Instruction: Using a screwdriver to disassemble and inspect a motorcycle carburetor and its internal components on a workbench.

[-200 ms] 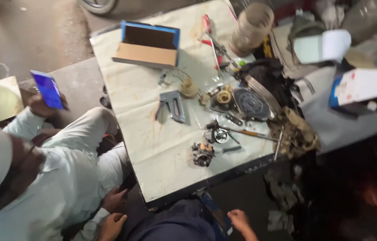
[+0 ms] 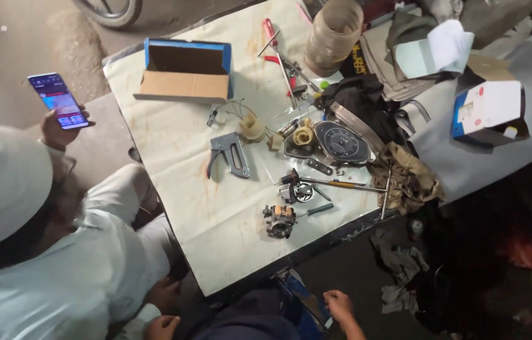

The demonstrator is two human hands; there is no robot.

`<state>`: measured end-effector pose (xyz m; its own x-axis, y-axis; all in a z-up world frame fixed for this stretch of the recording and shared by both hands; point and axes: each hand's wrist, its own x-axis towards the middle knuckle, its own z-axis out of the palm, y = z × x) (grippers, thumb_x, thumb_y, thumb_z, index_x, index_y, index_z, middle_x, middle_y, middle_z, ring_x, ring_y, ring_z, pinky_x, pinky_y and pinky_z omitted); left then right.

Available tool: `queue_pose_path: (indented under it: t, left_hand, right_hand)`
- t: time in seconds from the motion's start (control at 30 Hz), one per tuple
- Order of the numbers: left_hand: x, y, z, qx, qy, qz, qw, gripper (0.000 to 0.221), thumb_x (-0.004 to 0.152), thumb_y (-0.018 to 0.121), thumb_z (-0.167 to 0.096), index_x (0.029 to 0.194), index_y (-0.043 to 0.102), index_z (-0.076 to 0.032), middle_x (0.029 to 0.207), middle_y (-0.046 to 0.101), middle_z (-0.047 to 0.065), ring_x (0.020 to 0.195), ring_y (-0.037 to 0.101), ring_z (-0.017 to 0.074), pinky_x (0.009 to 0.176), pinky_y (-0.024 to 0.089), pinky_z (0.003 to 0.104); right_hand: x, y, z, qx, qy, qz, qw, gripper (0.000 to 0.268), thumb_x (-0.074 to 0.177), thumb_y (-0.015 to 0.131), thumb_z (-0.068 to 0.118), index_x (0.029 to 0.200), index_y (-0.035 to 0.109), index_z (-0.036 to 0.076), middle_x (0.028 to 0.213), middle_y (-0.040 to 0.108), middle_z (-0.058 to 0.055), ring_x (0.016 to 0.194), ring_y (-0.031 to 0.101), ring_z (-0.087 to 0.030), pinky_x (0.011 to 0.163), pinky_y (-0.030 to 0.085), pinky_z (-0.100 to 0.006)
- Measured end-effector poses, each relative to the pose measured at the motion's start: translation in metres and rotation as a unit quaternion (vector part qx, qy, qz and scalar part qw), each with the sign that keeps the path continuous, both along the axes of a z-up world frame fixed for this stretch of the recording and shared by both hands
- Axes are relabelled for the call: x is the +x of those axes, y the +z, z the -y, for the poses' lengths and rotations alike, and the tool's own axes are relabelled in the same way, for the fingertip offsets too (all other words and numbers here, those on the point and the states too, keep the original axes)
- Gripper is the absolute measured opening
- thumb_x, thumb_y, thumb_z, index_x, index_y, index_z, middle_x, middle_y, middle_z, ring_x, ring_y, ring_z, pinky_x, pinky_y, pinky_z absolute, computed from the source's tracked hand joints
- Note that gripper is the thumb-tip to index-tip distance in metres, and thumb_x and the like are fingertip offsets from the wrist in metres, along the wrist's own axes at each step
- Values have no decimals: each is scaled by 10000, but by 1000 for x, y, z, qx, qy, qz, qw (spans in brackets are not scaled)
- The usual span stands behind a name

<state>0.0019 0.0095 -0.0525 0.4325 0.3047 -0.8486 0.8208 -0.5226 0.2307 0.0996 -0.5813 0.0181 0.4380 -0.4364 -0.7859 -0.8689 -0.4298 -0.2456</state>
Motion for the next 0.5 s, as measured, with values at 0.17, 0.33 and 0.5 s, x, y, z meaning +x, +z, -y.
queue_pose_path:
  t: [0.17, 0.33, 0.5]
  left_hand:
    - [51, 21, -10, -26, -87, 24, 996, 473, 848, 725, -478, 1149, 786, -118, 1142, 782, 120, 1124, 738, 270, 1019, 551, 382]
    - [135, 91, 33, -52, -86, 114, 988, 471, 847, 696, -459, 1153, 772, -109, 1131, 793, 117, 1110, 751, 283, 984, 572, 388]
    - [179, 143, 61, -99, -100, 126, 982, 453, 843, 700, -434, 1173, 751, -128, 1159, 774, 103, 1127, 733, 272, 992, 563, 372]
  right_hand:
    - [-11, -3, -52, -10, -1, 58, 998, 338, 876, 729, 331, 1094, 797, 82, 895, 816, -71, 772, 780, -176, 699, 594, -343]
    - [-49, -25, -106, -41, 12, 64, 997, 320, 878, 714, 348, 1074, 813, 116, 877, 830, -91, 792, 780, -210, 736, 594, -355]
    - [-128, -121, -94, -44, 175, 147, 973, 324, 913, 724, 408, 1056, 794, 126, 956, 805, -72, 879, 773, -195, 813, 603, -349]
